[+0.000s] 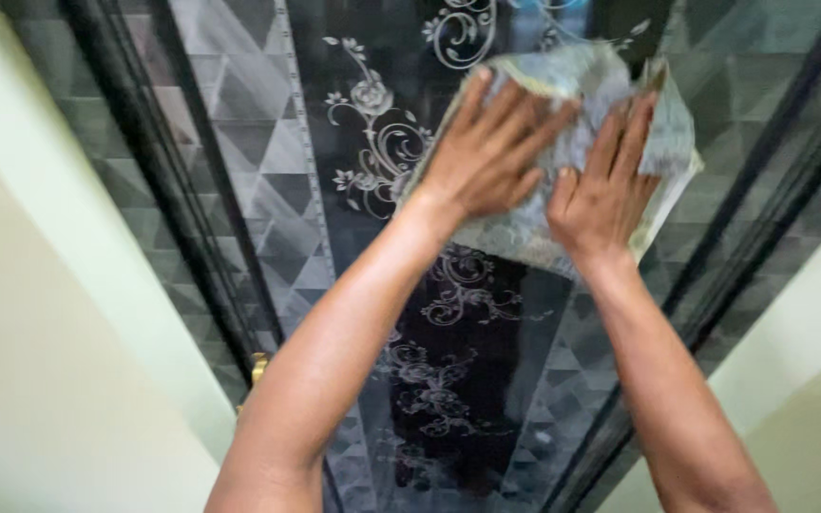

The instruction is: The person wipes a glass door with a white cloth using both hands. They move the cloth in circular and vertical motions across the surface, covering the floral etching and the brass handle area.

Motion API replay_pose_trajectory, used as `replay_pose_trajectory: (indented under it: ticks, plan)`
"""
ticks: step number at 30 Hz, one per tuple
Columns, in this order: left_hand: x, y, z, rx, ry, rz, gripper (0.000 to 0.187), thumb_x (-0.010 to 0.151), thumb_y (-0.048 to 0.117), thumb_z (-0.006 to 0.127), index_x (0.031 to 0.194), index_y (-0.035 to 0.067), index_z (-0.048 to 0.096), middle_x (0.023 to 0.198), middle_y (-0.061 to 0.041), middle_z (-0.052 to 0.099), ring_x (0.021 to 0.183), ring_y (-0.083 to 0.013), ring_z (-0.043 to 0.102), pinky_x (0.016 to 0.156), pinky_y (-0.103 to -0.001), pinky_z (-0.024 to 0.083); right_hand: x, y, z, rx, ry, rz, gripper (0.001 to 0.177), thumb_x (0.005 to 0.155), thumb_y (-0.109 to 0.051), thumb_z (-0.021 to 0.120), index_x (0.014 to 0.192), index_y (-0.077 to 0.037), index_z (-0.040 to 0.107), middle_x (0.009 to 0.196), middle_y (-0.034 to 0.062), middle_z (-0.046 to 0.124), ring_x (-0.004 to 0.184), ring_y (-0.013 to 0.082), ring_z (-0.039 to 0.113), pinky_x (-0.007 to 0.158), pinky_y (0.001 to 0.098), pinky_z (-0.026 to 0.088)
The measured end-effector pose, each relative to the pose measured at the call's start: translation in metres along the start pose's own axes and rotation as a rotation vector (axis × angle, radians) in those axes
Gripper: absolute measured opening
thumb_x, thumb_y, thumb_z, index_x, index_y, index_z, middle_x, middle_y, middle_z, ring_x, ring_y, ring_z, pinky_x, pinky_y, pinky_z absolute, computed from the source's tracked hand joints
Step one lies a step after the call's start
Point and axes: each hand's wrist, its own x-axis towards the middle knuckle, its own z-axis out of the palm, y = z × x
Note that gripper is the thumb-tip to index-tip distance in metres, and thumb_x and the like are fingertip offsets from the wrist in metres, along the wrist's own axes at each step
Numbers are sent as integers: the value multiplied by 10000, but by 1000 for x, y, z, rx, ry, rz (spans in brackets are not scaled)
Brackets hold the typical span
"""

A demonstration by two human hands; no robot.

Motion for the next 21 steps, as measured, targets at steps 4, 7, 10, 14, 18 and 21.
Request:
replay_pose_trajectory:
  ticks: [4, 7, 10, 14, 18, 21]
  plan:
    - [-9, -47, -35, 78, -8, -125, 903, 927, 525, 727, 1640, 217, 266, 1592, -266, 389, 1504, -480, 329, 1264, -617, 181, 45, -46, 5, 40, -28, -107, 761, 1058, -295, 560, 1646, 92, 270, 1692, 328, 224, 1538, 488, 327, 1230, 620, 286]
    - [-25, -70, -55, 163, -13, -234, 931, 940, 538, 732, 1657, 211, 235, 1602, -285, 355, 1504, -500, 321, 1275, -615, 187, 70, -87, 18, 27, -3, -220, 772, 1013, -302, 597, 1597, 93, 283, 1697, 277, 265, 1538, 481, 344, 1246, 617, 264]
    - [-47, -91, -76, 242, -37, -354, 941, 942, 534, 725, 1665, 202, 222, 1613, -289, 329, 1496, -518, 306, 1276, -613, 193, 86, -126, 27, 34, 31, -253, 786, 1024, -322, 617, 1643, 53, 313, 1685, 215, 310, 1504, 450, 365, 1225, 617, 265]
    - [-78, -113, -102, 293, -54, -467, 948, 920, 540, 716, 1660, 202, 228, 1613, -304, 294, 1502, -512, 280, 1258, -636, 190, 102, -165, 32, 86, 94, -347, 784, 1016, -345, 658, 1594, 58, 314, 1667, 217, 334, 1482, 450, 379, 1208, 621, 279]
    - [-102, -123, -114, 343, -13, -549, 940, 942, 571, 690, 1663, 189, 224, 1650, -316, 209, 1525, -516, 215, 1251, -653, 171, 106, -192, 35, 120, 106, -390, 824, 974, -378, 688, 1636, -34, 339, 1636, 207, 371, 1430, 449, 410, 1171, 620, 305]
    - [-116, -124, -118, 363, 43, -617, 937, 942, 550, 666, 1673, 168, 223, 1687, -322, 119, 1574, -515, 139, 1271, -646, 163, 104, -212, 40, 122, 108, -409, 819, 957, -391, 685, 1651, -99, 362, 1614, 191, 408, 1390, 429, 438, 1141, 620, 324]
